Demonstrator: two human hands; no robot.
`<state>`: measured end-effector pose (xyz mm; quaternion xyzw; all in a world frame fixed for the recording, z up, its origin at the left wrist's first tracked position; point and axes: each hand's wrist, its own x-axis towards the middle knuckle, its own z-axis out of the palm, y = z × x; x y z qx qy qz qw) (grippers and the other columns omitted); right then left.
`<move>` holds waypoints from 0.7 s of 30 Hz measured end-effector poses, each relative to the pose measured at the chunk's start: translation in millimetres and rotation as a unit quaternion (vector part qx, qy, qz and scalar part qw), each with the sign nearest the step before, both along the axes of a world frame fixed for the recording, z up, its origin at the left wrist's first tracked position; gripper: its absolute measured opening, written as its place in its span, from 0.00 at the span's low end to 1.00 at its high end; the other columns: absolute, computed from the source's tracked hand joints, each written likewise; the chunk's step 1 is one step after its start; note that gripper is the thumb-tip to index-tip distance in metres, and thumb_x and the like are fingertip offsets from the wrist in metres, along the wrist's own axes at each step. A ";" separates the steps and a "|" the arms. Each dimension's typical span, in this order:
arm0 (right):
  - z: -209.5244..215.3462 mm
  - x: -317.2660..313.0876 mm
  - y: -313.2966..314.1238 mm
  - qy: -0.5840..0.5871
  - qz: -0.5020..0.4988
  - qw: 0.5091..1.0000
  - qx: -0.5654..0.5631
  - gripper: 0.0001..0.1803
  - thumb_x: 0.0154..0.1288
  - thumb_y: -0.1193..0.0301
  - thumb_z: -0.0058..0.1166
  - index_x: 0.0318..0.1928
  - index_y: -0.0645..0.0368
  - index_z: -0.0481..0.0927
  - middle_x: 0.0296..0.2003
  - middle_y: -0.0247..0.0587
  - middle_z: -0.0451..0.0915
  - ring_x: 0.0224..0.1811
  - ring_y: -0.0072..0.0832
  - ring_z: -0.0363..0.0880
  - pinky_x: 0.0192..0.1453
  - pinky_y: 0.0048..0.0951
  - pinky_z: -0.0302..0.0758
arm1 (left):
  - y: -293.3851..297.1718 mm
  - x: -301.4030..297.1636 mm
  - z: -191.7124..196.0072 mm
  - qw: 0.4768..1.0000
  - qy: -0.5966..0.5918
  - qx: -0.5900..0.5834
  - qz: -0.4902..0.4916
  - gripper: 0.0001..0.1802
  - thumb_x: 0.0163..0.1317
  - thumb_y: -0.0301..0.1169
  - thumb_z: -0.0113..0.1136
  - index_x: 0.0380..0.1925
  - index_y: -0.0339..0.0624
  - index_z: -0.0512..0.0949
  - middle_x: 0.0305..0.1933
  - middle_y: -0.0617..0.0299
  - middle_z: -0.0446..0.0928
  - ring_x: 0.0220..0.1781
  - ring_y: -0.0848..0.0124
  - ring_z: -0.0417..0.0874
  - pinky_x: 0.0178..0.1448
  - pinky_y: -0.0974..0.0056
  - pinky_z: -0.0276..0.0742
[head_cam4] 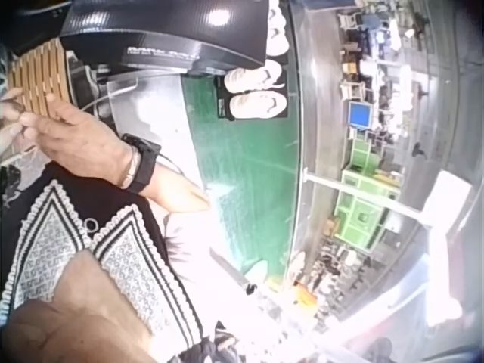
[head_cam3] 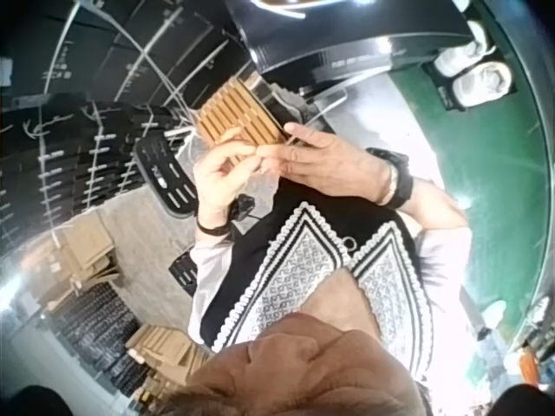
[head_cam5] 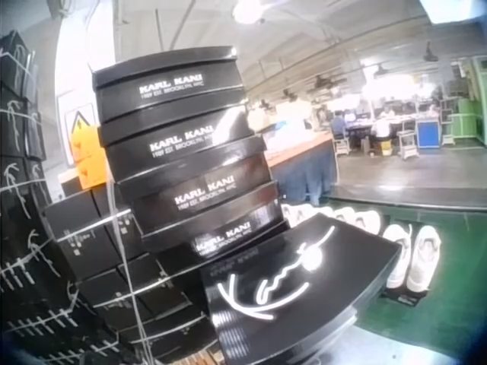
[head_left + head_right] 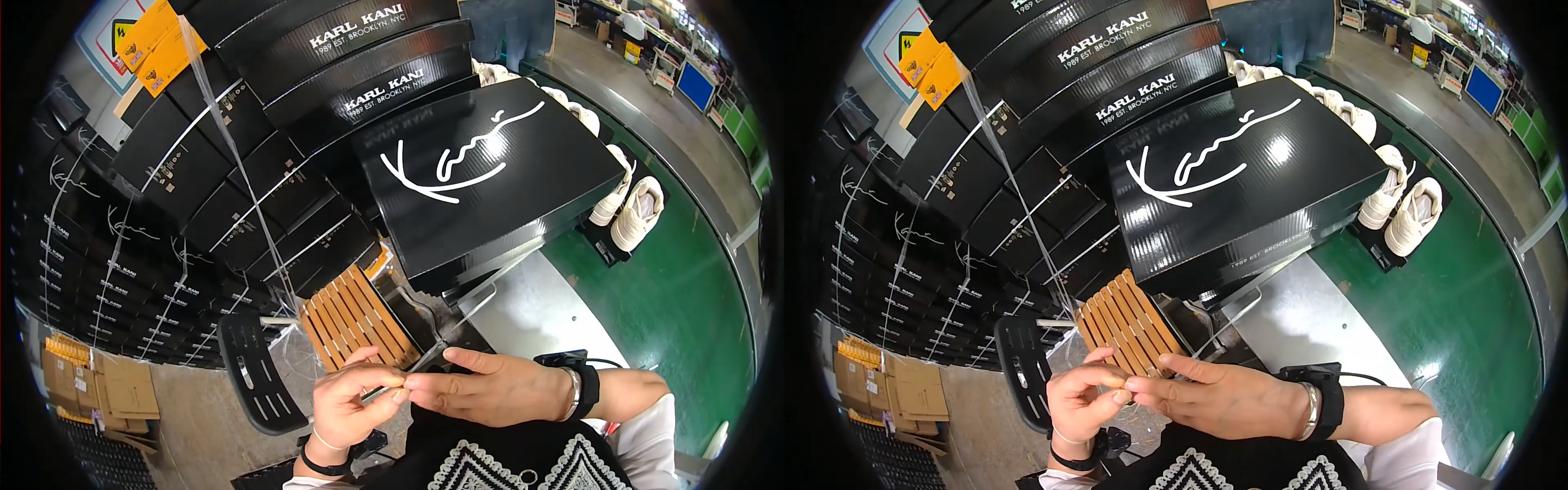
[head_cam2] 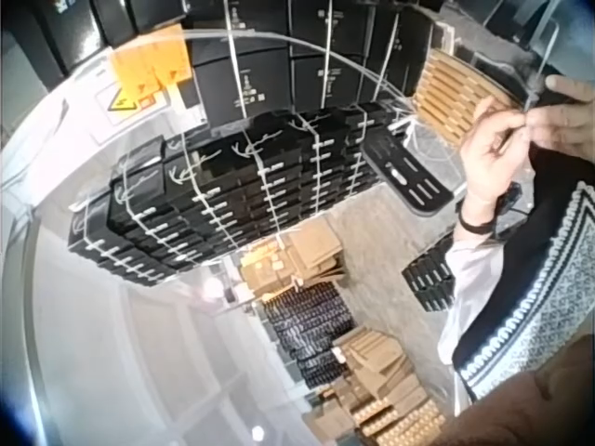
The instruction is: Packing finished shoes into boxes and preparing them for shipment.
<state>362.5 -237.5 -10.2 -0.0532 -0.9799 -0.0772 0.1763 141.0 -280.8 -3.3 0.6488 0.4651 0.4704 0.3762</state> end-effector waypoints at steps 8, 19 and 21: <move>0.7 3.1 -4.3 -0.052 -0.023 0.998 0.040 0.24 0.59 0.63 0.42 0.57 0.53 0.69 0.62 0.30 0.62 0.71 0.31 0.44 0.74 0.42 0.38 | 3.2 1.4 14.5 0.991 0.032 -0.126 -0.025 0.07 0.47 0.25 0.67 0.28 0.41 0.80 0.25 0.67 0.79 0.29 0.74 0.78 0.47 0.64 0.70; 0.2 1.1 -10.2 -0.095 -0.028 0.994 0.051 0.24 0.59 0.64 0.42 0.57 0.50 0.69 0.64 0.31 0.58 0.71 0.24 0.44 0.73 0.42 0.38 | 6.8 -2.4 16.9 0.986 0.104 -0.108 -0.078 0.06 0.50 0.28 0.66 0.25 0.43 0.76 0.24 0.70 0.76 0.28 0.74 0.76 0.53 0.61 0.66; -1.1 0.2 -10.9 -0.088 -0.032 0.994 0.053 0.24 0.59 0.64 0.42 0.57 0.49 0.69 0.65 0.31 0.58 0.71 0.24 0.44 0.73 0.42 0.38 | 5.7 -2.3 14.1 0.989 0.052 -0.112 -0.075 0.07 0.52 0.30 0.65 0.26 0.44 0.75 0.24 0.71 0.75 0.28 0.75 0.76 0.61 0.57 0.59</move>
